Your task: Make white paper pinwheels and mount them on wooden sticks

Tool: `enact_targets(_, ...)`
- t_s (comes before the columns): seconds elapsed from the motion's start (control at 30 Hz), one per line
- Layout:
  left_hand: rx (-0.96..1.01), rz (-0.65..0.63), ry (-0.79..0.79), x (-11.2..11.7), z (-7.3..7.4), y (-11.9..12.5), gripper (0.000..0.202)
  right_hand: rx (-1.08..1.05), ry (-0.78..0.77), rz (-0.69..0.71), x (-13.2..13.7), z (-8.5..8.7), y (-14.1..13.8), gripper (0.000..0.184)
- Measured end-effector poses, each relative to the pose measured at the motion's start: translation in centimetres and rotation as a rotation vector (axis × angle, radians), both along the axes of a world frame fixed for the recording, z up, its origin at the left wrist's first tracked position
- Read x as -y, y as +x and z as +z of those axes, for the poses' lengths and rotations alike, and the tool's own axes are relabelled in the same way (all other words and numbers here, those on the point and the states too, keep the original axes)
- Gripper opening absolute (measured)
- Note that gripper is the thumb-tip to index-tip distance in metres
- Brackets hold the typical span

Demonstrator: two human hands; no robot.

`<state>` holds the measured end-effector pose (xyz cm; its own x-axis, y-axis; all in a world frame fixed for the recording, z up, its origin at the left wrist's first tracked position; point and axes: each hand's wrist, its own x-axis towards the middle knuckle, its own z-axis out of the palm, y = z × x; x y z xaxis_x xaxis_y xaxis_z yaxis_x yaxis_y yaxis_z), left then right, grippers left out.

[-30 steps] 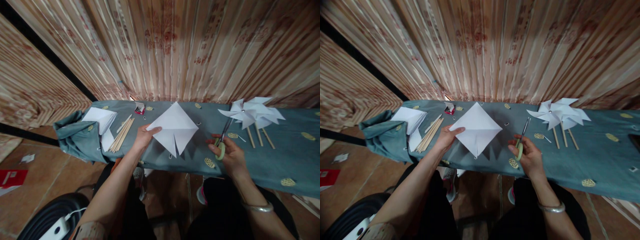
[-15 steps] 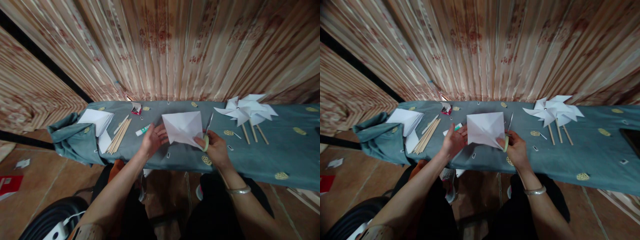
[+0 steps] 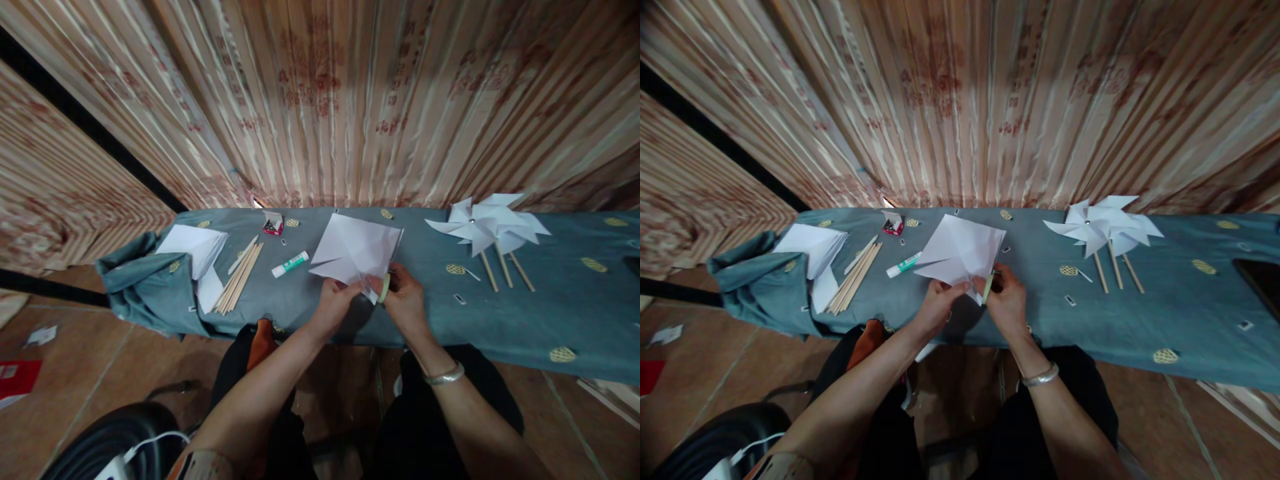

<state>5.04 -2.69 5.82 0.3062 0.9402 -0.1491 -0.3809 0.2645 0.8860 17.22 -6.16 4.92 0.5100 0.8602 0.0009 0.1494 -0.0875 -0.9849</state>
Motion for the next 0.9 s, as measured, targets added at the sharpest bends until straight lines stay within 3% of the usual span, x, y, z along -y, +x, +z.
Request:
enact_targets(0.37, -0.203, 0.171, 0.052, -2.9, 0.7, -1.2, 0.026, -0.099, -0.006, 0.207, 2.0, 1.0, -0.3, 0.050)
enact_targets(0.67, -0.214, 0.265, 0.096, -4.5, 1.8, -2.2, 0.043, -0.231, -0.220, 0.586, 4.6, 0.1, -0.6, 0.045)
enact_targets(0.9, -0.287, 0.232, 0.113, -4.0, 1.0, -1.6, 0.029, -0.271, -0.254, 0.628, 4.4, 0.5, -0.7, 0.049)
